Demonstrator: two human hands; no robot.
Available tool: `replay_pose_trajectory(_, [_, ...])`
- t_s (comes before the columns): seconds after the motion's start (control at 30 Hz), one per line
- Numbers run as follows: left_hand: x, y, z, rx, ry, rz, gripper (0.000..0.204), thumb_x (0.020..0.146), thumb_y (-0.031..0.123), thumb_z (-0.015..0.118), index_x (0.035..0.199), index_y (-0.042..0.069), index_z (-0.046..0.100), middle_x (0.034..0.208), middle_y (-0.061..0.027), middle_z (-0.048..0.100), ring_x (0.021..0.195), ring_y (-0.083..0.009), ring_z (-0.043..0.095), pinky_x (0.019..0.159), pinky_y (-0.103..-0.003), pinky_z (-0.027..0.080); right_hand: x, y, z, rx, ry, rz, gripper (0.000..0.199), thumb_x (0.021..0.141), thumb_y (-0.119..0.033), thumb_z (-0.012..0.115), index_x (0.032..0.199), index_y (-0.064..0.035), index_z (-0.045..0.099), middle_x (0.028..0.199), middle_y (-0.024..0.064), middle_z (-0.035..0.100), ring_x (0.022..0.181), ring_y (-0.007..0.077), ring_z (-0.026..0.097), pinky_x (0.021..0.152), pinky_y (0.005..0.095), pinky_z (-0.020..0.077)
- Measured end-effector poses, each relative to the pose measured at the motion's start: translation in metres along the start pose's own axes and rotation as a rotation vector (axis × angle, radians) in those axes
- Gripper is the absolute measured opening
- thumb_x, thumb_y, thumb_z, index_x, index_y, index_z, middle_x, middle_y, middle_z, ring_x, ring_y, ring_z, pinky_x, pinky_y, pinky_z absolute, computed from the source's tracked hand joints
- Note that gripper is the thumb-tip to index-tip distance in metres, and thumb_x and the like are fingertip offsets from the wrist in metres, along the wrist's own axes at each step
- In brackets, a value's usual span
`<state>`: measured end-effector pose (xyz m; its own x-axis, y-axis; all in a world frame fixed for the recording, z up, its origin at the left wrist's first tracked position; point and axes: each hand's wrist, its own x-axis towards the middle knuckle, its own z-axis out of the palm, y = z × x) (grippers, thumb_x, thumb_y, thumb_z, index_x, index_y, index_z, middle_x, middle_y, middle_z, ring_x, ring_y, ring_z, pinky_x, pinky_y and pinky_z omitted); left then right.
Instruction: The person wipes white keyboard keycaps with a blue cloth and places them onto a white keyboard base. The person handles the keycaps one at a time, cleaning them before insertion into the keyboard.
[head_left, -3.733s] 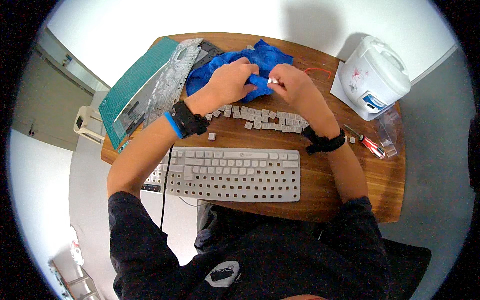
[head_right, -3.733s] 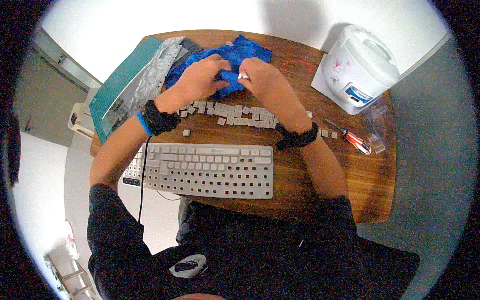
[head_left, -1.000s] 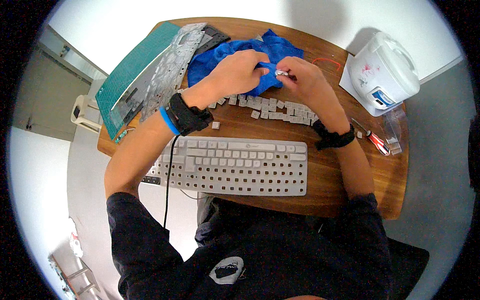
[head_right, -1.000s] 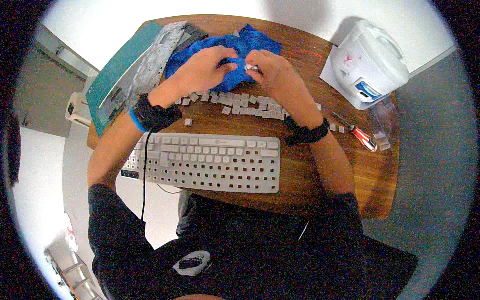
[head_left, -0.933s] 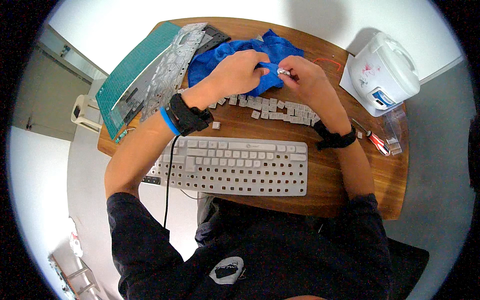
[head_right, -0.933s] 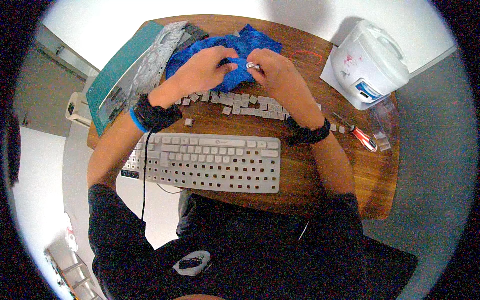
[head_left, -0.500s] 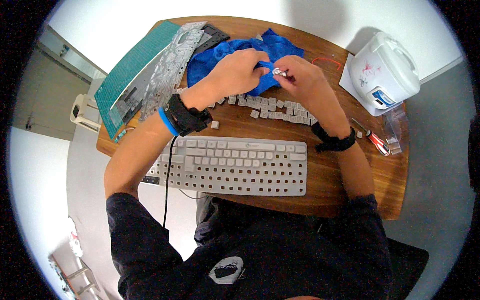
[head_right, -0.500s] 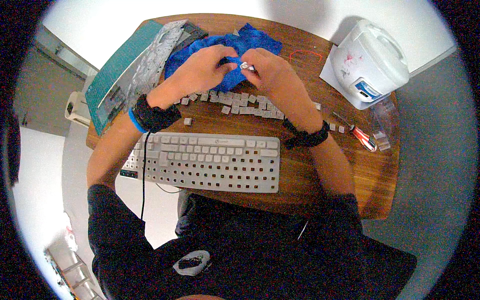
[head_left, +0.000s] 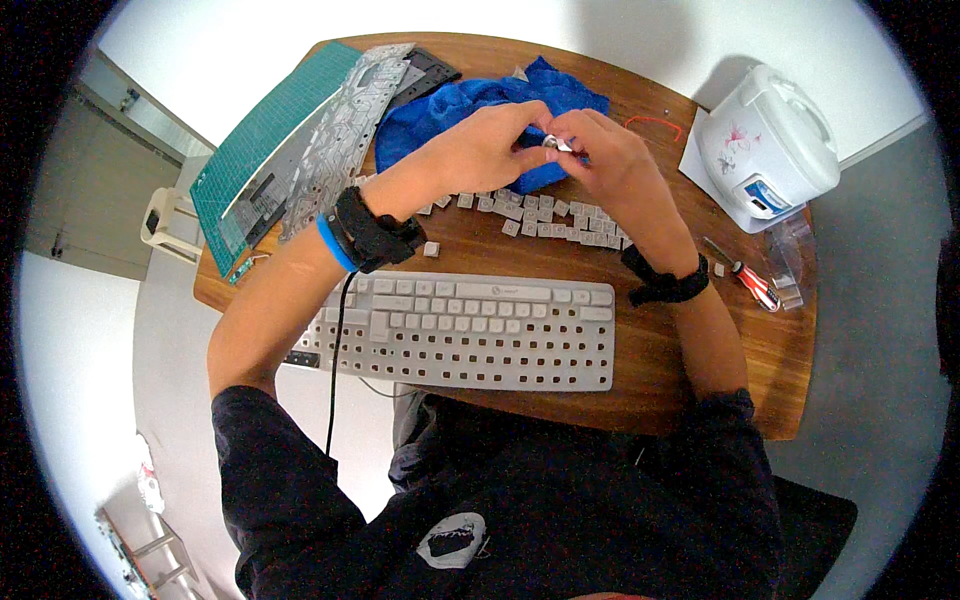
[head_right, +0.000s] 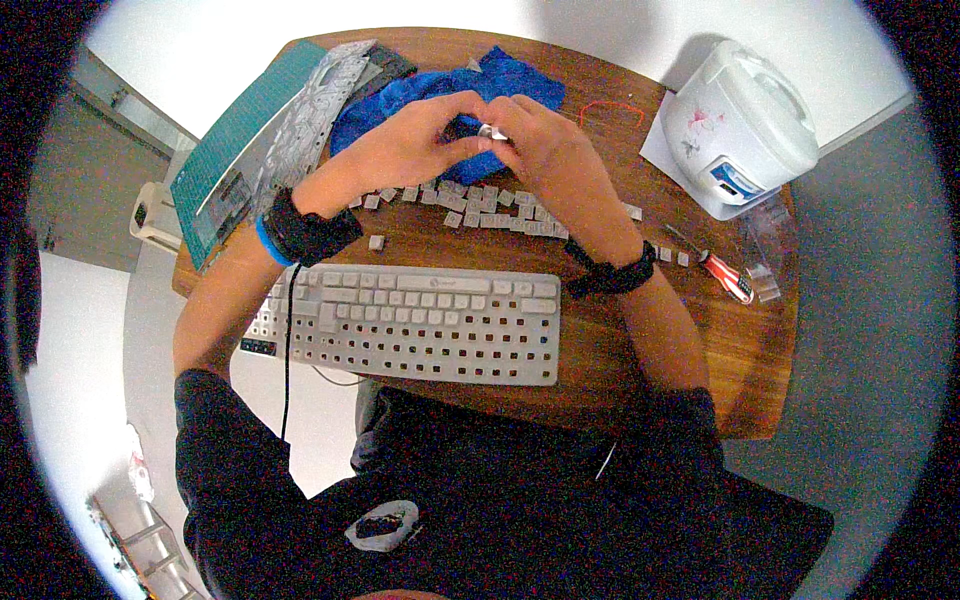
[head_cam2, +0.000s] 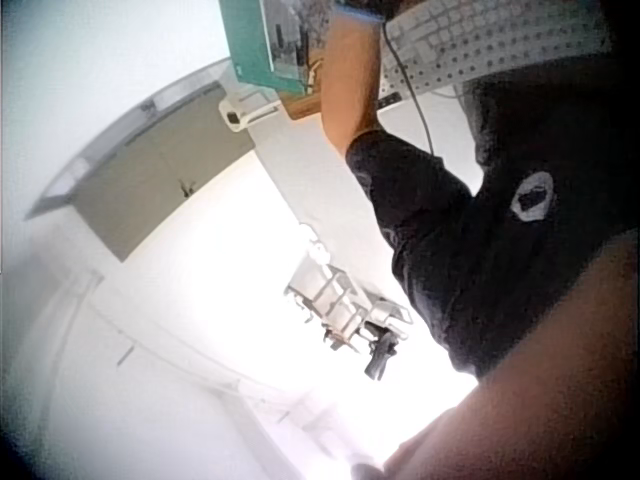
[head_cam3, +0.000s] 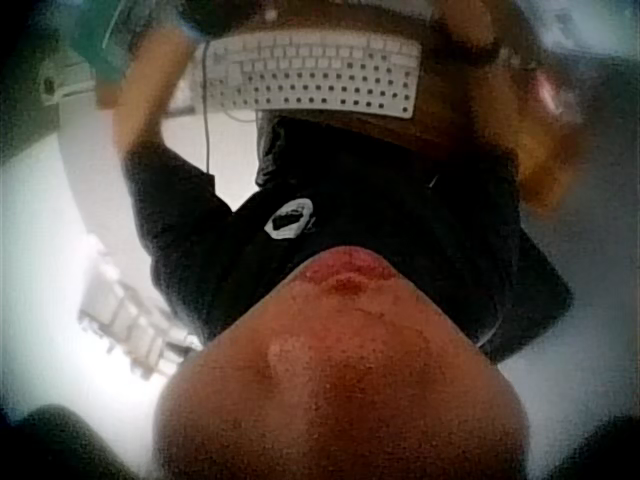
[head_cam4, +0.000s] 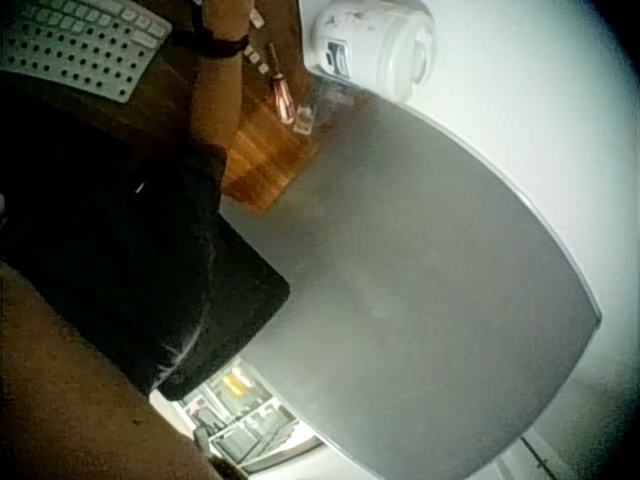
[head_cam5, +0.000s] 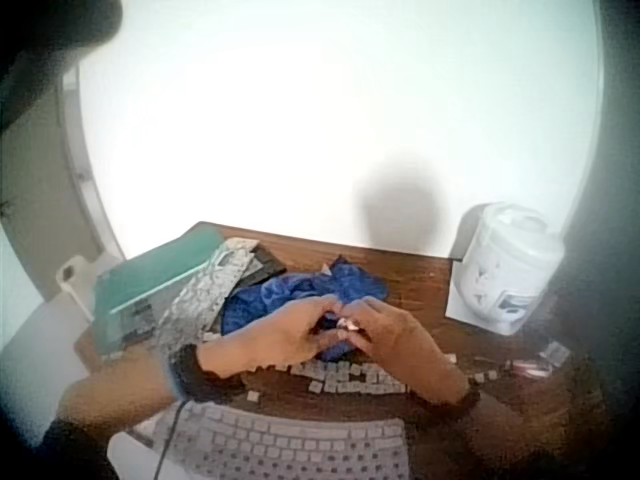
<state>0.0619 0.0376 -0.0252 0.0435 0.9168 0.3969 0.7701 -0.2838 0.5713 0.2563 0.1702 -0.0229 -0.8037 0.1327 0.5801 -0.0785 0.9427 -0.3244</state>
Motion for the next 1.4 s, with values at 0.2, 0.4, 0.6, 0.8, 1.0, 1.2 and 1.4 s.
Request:
replay_pose_trajectory(0.2, [0.002, -0.009, -0.006, 0.022, -0.053, 0.001, 0.021, 0.106, 0.017, 0.074, 0.121, 0.005, 0.067, 0.111, -0.0161, 0.075, 0.102, -0.0315, 0.073, 0.090, -0.042, 0.056, 0.001, -0.006, 0.001, 0.075, 0.001, 0.017, 0.026, 0.098, -0.016, 0.077, 0.116, -0.0055, 0.063, 0.106, 0.0166, 0.070, 0.096, 0.0415, 0.071, 0.082, 0.0486, 0.0586])
replay_pose_trajectory(0.4, [0.002, -0.010, -0.005, 0.025, 0.018, -0.022, 0.018, 0.106, 0.016, 0.073, 0.116, 0.003, 0.066, 0.108, -0.0163, 0.075, 0.104, -0.0338, 0.074, 0.091, -0.042, 0.056, 0.001, 0.009, -0.003, 0.100, 0.023, 0.046, 0.022, 0.097, -0.013, 0.078, 0.112, -0.0047, 0.064, 0.102, 0.0166, 0.069, 0.097, 0.0413, 0.070, 0.085, 0.0472, 0.0575])
replay_pose_trajectory(0.6, [0.005, -0.010, -0.005, 0.071, 0.057, -0.057, 0.017, 0.105, 0.015, 0.074, 0.114, 0.003, 0.066, 0.105, -0.0172, 0.074, 0.101, -0.0368, 0.074, 0.088, -0.043, 0.057, 0.001, 0.008, 0.004, 0.060, 0.032, 0.013, 0.021, 0.096, -0.018, 0.079, 0.109, -0.0054, 0.068, 0.104, 0.0147, 0.071, 0.098, 0.0404, 0.071, 0.086, 0.0484, 0.0583])
replay_pose_trajectory(0.8, [0.003, -0.010, -0.002, 0.037, 0.100, -0.076, 0.016, 0.104, 0.012, 0.074, 0.113, 0.003, 0.064, 0.101, -0.0184, 0.073, 0.098, -0.0372, 0.074, 0.085, -0.043, 0.057, -0.004, 0.018, 0.000, -0.054, -0.002, 0.047, 0.020, 0.095, -0.022, 0.079, 0.104, -0.0063, 0.072, 0.101, 0.0127, 0.072, 0.098, 0.0378, 0.072, 0.086, 0.0483, 0.0591])
replay_pose_trajectory(1.0, [0.007, -0.009, -0.004, 0.041, 0.100, -0.068, 0.017, 0.104, 0.012, 0.073, 0.113, 0.002, 0.062, 0.102, -0.0190, 0.073, 0.096, -0.0369, 0.073, 0.083, -0.043, 0.056, -0.003, 0.012, -0.001, -0.050, -0.058, 0.050, 0.019, 0.094, -0.023, 0.079, 0.106, -0.0083, 0.073, 0.100, 0.0127, 0.071, 0.099, 0.0378, 0.072, 0.086, 0.0494, 0.0585])
replay_pose_trajectory(1.2, [0.004, -0.007, -0.004, 0.047, 0.093, -0.086, 0.018, 0.104, 0.011, 0.073, 0.114, 0.003, 0.060, 0.102, -0.0194, 0.072, 0.094, -0.0383, 0.072, 0.082, -0.044, 0.055, -0.003, 0.007, -0.008, -0.089, -0.028, 0.075, 0.018, 0.095, -0.018, 0.077, 0.109, -0.0091, 0.070, 0.103, 0.0135, 0.071, 0.102, 0.0390, 0.070, 0.088, 0.0502, 0.0576])
replay_pose_trajectory(1.4, [0.006, -0.011, -0.006, 0.062, 0.118, -0.062, 0.018, 0.105, 0.012, 0.073, 0.114, 0.003, 0.060, 0.101, -0.0186, 0.072, 0.095, -0.0355, 0.072, 0.083, -0.043, 0.056, -0.008, 0.022, -0.005, -0.198, -0.063, 0.088, 0.016, 0.098, -0.017, 0.075, 0.111, -0.0089, 0.072, 0.103, 0.0146, 0.071, 0.102, 0.0390, 0.071, 0.089, 0.0502, 0.0580])
